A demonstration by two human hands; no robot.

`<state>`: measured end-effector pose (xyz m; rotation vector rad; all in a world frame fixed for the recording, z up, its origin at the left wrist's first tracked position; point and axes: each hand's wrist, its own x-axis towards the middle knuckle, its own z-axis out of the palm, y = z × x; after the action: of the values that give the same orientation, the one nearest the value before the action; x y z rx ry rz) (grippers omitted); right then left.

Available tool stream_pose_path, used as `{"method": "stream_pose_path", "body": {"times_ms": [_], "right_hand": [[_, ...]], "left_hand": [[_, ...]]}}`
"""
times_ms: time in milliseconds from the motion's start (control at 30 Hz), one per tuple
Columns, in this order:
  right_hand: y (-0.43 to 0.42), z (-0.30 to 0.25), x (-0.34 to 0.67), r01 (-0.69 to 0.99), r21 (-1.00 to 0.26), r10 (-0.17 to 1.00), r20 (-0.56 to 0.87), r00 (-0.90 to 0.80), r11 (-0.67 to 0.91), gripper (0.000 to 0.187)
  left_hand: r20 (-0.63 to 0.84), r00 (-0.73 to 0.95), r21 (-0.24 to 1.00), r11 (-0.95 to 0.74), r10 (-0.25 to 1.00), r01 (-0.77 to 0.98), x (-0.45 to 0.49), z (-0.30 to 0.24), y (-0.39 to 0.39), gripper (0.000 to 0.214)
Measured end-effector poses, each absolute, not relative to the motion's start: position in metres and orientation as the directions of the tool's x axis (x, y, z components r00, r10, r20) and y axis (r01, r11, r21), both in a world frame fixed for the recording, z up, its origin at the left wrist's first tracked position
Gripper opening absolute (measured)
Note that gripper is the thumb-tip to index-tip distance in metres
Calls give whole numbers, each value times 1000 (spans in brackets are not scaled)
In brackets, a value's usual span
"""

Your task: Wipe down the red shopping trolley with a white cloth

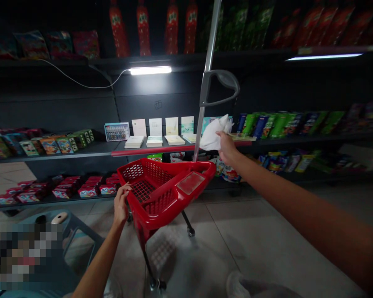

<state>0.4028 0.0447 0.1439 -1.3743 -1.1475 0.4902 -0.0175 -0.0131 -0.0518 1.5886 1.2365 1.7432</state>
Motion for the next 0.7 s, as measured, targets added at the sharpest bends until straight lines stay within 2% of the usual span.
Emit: {"method": "stream_pose_path", "body": {"times_ms": [100,233,300,400,467,567,700], "right_hand": [[43,160,386,466,-839,832,454,319,279,63],[42,168,366,447,-817,810,514,281,364,77],[49,164,363,442,-818,807,517,286,367,73],[66,152,363,441,-797,775,562,288,413,64],[75,142,363,400,-764,716,631,299,506,58],[78,127,363,347,-698,624,716,312,627,51],[72,115,367,364,-670,629,739,242,647,49]], "left_hand": [[462,-181,885,-437,868,162,-19,-39,-11,30],[306,-153,946,-282,940,159,-33,-5,-14,46],[323,-185,934,-282,928,219,-42,21,-23,46],[408,-145,871,-337,901,358,-41,67,-53,45],[479,-56,770,-389,876,506,-23,92,-83,45],[574,89,534,-454,814,713,27,111,-131,41],[621,263,243,-500,739,832,93,103,-168,42]]}}
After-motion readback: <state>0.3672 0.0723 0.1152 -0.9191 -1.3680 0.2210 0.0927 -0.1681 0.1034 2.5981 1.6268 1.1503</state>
